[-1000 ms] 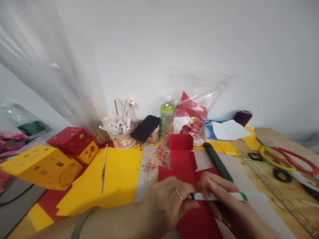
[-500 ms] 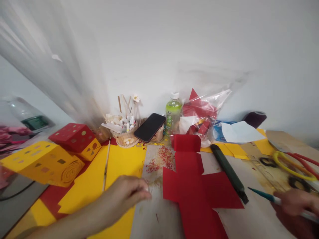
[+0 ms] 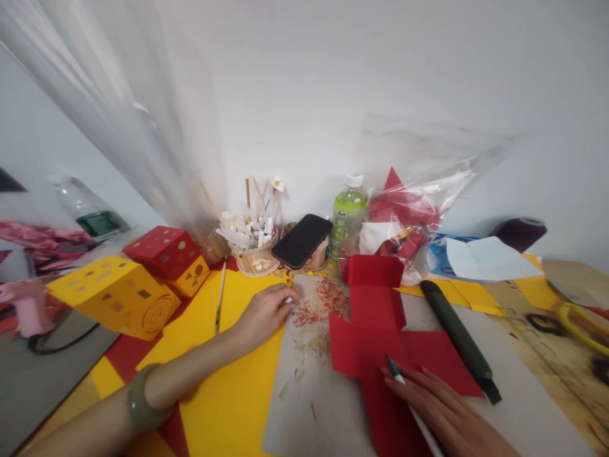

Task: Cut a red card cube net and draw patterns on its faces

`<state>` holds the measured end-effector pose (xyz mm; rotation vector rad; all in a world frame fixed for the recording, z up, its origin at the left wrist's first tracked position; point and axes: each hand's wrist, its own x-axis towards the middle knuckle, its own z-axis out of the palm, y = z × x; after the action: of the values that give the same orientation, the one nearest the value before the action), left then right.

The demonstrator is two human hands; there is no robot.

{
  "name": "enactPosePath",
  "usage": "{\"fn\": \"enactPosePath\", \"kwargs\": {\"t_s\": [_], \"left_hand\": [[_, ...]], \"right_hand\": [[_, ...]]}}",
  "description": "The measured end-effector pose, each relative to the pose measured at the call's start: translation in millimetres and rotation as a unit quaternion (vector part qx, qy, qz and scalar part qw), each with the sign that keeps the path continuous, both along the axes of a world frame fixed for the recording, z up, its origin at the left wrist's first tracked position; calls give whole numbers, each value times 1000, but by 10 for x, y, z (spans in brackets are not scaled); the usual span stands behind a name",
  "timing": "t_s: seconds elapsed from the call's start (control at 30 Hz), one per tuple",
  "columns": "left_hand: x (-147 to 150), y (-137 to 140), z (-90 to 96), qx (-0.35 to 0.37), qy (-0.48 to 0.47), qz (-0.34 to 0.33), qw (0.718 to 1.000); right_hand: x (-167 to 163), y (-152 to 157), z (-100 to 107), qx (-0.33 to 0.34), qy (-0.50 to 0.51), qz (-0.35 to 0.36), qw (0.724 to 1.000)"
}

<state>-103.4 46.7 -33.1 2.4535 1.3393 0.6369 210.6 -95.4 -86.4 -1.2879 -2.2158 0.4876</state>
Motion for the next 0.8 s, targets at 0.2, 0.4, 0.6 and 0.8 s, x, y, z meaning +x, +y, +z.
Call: {"fn": "enactPosePath", "kwargs": {"t_s": [0.2, 0.4, 0.6, 0.8], "left_hand": [[257, -13, -53, 52, 7, -114, 992], [444, -226, -2, 215, -49, -165, 961], [750, -571, -77, 342, 48, -305, 888], [848, -588, -170, 315, 138, -298, 891]], "right_hand": [[21, 69, 301, -3, -62, -35, 997], [17, 272, 387, -1, -114, -9, 993], [32, 330, 373, -23, -39, -33, 998], [14, 225, 640, -76, 145, -220, 961]]}}
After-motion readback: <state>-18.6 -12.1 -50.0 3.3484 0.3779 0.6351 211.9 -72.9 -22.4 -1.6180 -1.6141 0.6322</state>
